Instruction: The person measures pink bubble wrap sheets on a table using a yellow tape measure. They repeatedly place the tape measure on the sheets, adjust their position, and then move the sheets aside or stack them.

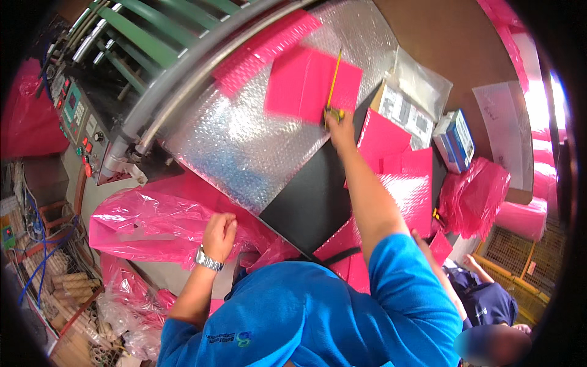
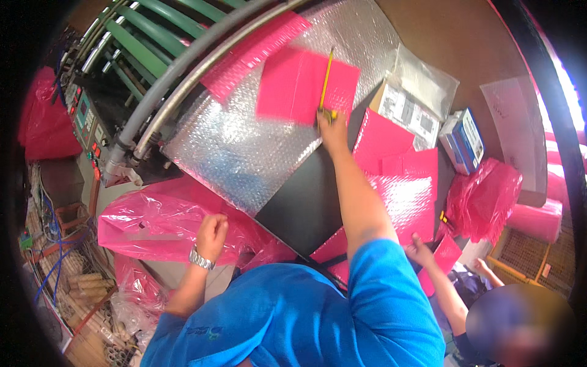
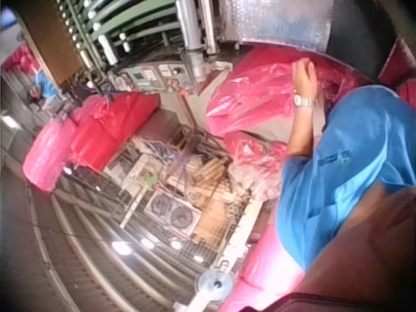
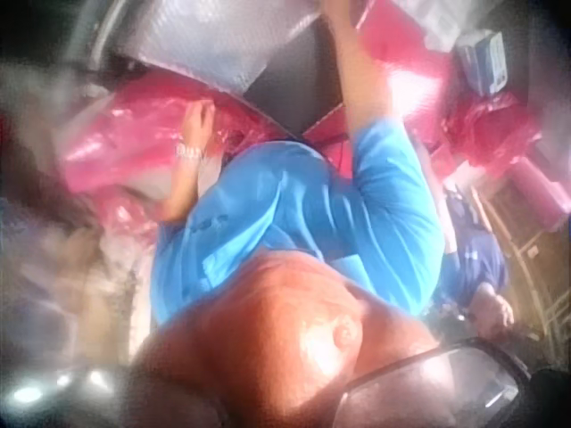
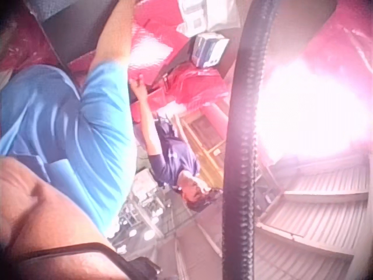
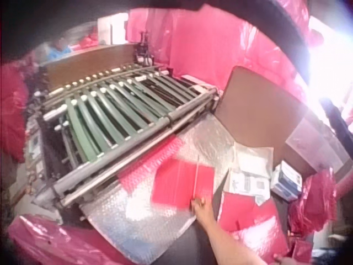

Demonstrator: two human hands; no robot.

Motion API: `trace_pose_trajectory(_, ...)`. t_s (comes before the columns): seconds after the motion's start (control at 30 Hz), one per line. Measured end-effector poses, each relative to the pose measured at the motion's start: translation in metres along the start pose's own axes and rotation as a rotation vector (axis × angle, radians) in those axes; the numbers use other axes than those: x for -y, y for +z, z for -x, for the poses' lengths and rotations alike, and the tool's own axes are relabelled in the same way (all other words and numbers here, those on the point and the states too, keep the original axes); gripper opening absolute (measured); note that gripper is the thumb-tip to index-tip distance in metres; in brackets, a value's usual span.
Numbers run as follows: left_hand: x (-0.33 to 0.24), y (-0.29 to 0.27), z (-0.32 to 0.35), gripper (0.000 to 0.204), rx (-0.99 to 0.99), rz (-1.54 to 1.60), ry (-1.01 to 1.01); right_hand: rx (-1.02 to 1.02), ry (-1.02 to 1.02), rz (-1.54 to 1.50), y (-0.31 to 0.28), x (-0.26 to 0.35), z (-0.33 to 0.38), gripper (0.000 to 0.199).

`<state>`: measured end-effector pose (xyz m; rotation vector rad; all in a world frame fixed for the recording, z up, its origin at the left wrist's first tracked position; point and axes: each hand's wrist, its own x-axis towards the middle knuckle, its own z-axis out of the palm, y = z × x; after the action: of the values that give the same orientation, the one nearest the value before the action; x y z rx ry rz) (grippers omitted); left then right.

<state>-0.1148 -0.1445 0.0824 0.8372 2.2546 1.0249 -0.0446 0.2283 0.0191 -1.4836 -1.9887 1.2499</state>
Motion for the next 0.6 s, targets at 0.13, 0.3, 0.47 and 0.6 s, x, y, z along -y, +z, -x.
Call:
trace_pose_trajectory(0.13,-0.06,0.003,-0.066,0.012,-0.12,-0.105,0.504,0.377,-0.037,-0.093,-0.02,-0.083,0.096,0.044)
trace_pose_trajectory(0.3,-0.068,0.065,-0.094,0.028,0.265,-0.558,0.876,0.303,0.222,-0.563,-0.061,-0.086,0.187,0.036)
trace_pose_trajectory(0.47,-0.016,0.109,-0.105,0.066,0.528,-1.106,0.768,0.169,0.246,-0.382,-0.107,-0.122,0.223,0.036)
trace_pose_trajectory(0.6,-0.063,0.11,-0.092,0.065,0.404,-1.054,0.29,0.04,0.298,-0.362,-0.131,-0.151,0.248,0.035)
